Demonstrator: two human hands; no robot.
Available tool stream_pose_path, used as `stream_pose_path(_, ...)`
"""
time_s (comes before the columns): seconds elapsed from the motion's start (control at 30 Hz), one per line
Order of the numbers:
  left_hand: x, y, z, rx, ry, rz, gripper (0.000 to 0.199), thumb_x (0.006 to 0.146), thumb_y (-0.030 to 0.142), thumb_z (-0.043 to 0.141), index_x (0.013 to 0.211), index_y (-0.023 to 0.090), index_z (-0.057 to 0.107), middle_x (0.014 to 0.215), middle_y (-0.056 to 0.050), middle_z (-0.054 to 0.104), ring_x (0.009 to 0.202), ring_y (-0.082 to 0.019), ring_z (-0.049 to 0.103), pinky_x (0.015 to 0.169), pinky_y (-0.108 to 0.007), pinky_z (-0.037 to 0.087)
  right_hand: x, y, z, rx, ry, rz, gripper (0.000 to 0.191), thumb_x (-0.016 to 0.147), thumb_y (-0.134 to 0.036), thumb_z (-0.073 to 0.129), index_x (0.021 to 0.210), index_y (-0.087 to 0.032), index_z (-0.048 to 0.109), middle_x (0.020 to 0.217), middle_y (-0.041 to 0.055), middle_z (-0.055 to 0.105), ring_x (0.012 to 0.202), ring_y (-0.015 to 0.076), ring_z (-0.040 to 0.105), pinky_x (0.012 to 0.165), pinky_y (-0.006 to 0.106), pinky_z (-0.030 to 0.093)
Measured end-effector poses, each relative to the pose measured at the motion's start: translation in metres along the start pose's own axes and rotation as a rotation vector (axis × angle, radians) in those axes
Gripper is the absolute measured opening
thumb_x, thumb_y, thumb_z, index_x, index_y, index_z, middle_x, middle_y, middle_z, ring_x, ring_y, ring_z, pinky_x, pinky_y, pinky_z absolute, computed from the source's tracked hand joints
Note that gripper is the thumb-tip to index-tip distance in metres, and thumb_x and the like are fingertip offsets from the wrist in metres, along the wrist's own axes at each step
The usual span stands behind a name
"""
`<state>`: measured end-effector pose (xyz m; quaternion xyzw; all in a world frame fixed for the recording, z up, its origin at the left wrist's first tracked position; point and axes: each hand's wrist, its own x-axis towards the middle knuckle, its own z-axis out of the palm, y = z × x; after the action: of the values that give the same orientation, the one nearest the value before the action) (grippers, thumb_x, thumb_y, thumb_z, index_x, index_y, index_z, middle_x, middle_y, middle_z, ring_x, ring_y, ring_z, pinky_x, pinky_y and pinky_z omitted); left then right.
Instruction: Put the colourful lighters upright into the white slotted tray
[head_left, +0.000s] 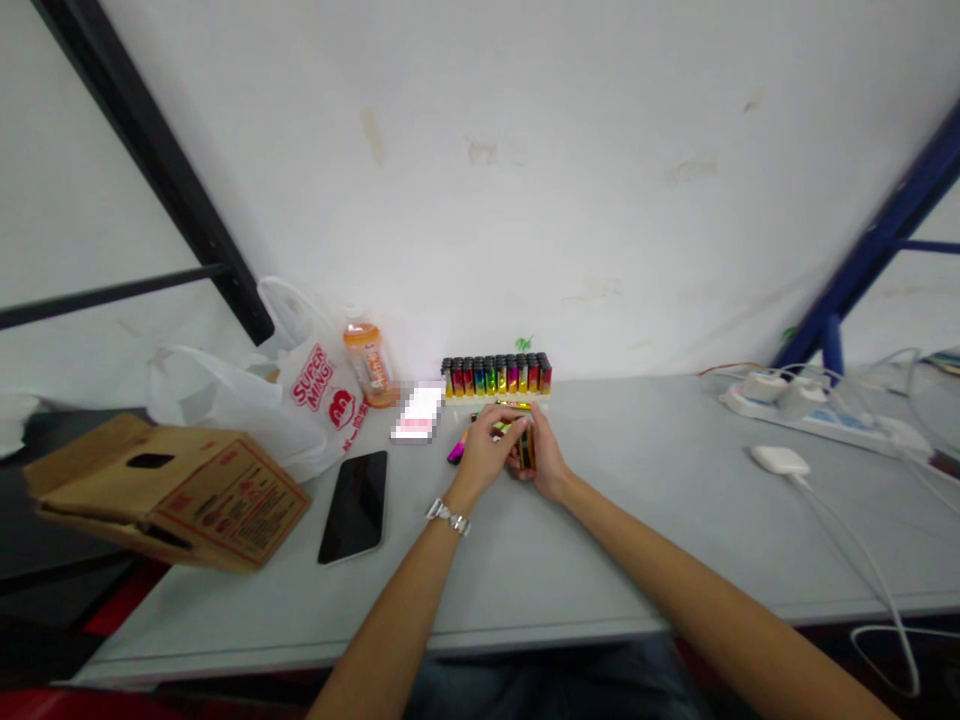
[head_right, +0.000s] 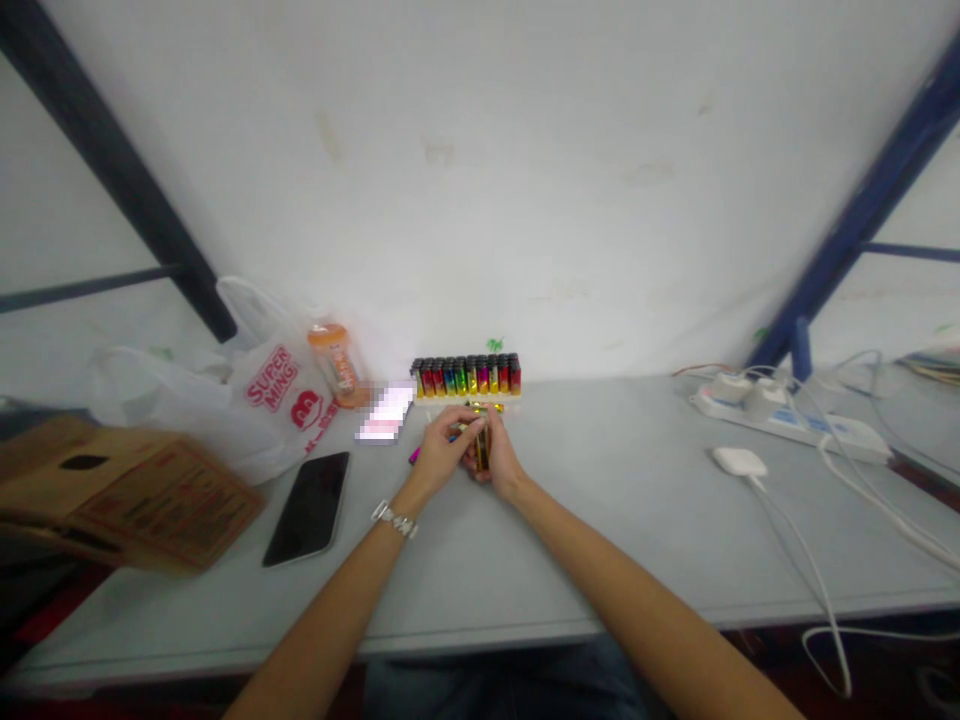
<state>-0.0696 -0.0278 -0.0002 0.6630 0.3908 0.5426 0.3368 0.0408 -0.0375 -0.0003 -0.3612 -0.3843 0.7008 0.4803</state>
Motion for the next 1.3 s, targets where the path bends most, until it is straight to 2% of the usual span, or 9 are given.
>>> stream_pose_path(0.13,-0.002,0.010,0.005,-0.173,0.140,-0.056,0.033,0.092,0.053,0.053,0.101,0.021,0.052,0.081,-0.001,0.062,0.059,-0.010,0.055,0.050,-0.020,0.045,-0.001,-0.007,-0.005,0.023,0.043,-0.077,0.063,0.083,-0.080,0.035,0.074,-0.020,0.052,0.056,-0.0017,0.051,0.044,0.0113,0.048,0.031,0.017,0.020)
stream_pose_path(0.27,-0.003,0.017,0.005,-0.297,0.238,-0.054,0.035,0.094,0.058,0.046,0.104,0.025,0.042,0.065,0.008,0.049,0.047,-0.007,0.045,0.045,-0.017,0.038,0.001,-0.009,-0.011,0.007,0.050,-0.074,0.063,0.085,-0.078,0.031,0.067,-0.020,0.049,0.053,-0.0012,0.050,0.041,0.0112,0.045,0.030,0.018,0.020)
stream_pose_path(0.37,-0.004,0.019,0.006,-0.336,0.231,-0.110,0.040,0.093,0.063,0.044,0.098,0.024,0.047,0.057,0.010,0.039,0.040,-0.006,0.033,0.039,-0.018,0.027,0.001,-0.006,-0.013,-0.034,-0.010,-0.081,0.065,0.084,-0.080,0.032,0.067,-0.020,0.051,0.050,-0.0015,0.050,0.038,0.0108,0.042,0.031,0.019,0.022)
stream_pose_path(0.43,-0.006,0.020,0.008,-0.304,0.198,-0.168,0.051,0.092,0.068,0.038,0.081,0.020,0.053,0.051,0.008,0.037,0.040,-0.007,0.033,0.040,-0.019,0.026,0.002,-0.004,-0.013,-0.053,-0.034,-0.090,0.065,0.083,-0.081,0.031,0.066,-0.021,0.049,0.049,-0.0017,0.050,0.036,0.0106,0.041,0.031,0.020,0.023)
stream_pose_path(0.6,-0.007,0.028,0.017,-0.255,0.176,-0.377,0.061,0.092,0.063,0.036,0.050,0.020,0.043,0.040,0.002,0.042,0.035,-0.009,0.036,0.038,-0.024,0.027,0.005,0.000,-0.013,-0.074,-0.060,-0.092,0.063,0.085,-0.078,0.029,0.062,-0.021,0.046,0.048,-0.0013,0.051,0.034,0.0095,0.039,0.031,0.020,0.022)
stream_pose_path(0.77,-0.006,0.032,0.019,-0.257,0.206,-0.392,0.057,0.093,0.052,0.037,0.045,0.021,0.037,0.038,0.004,0.035,0.033,-0.008,0.029,0.037,-0.023,0.023,0.005,0.004,-0.013,-0.102,-0.052,-0.096,0.062,0.087,-0.074,0.031,0.061,-0.020,0.048,0.046,-0.0022,0.049,0.032,0.0086,0.038,0.031,0.020,0.022)
stream_pose_path(0.9,-0.006,0.027,0.014,-0.286,0.191,-0.369,0.063,0.089,0.068,0.036,0.046,0.021,0.035,0.040,0.005,0.031,0.036,-0.007,0.029,0.038,-0.023,0.023,0.004,0.005,-0.011,-0.136,-0.039,-0.102,0.065,0.085,-0.078,0.031,0.062,-0.020,0.049,0.044,-0.0026,0.049,0.033,0.0086,0.037,0.032,0.020,0.022)
stream_pose_path(1.03,-0.007,0.022,0.011,-0.340,0.113,-0.351,0.071,0.084,0.081,0.024,0.047,0.021,0.036,0.041,0.005,0.028,0.038,-0.008,0.029,0.039,-0.023,0.022,0.004,0.005,-0.011,-0.155,-0.044,-0.108,0.067,0.085,-0.079,0.030,0.061,-0.020,0.050,0.043,-0.0025,0.048,0.032,0.0083,0.038,0.032,0.019,0.022)
stream_pose_path(1.3,-0.002,0.010,0.010,-0.119,0.167,-0.339,0.047,0.092,0.048,0.035,0.053,0.022,0.041,0.043,0.004,0.039,0.041,-0.011,0.039,0.043,-0.024,0.027,0.004,0.005,-0.011,-0.178,-0.054,-0.101,0.066,0.086,-0.078,0.031,0.061,-0.020,0.050,0.044,-0.0029,0.048,0.033,0.0081,0.039,0.032,0.019,0.024)
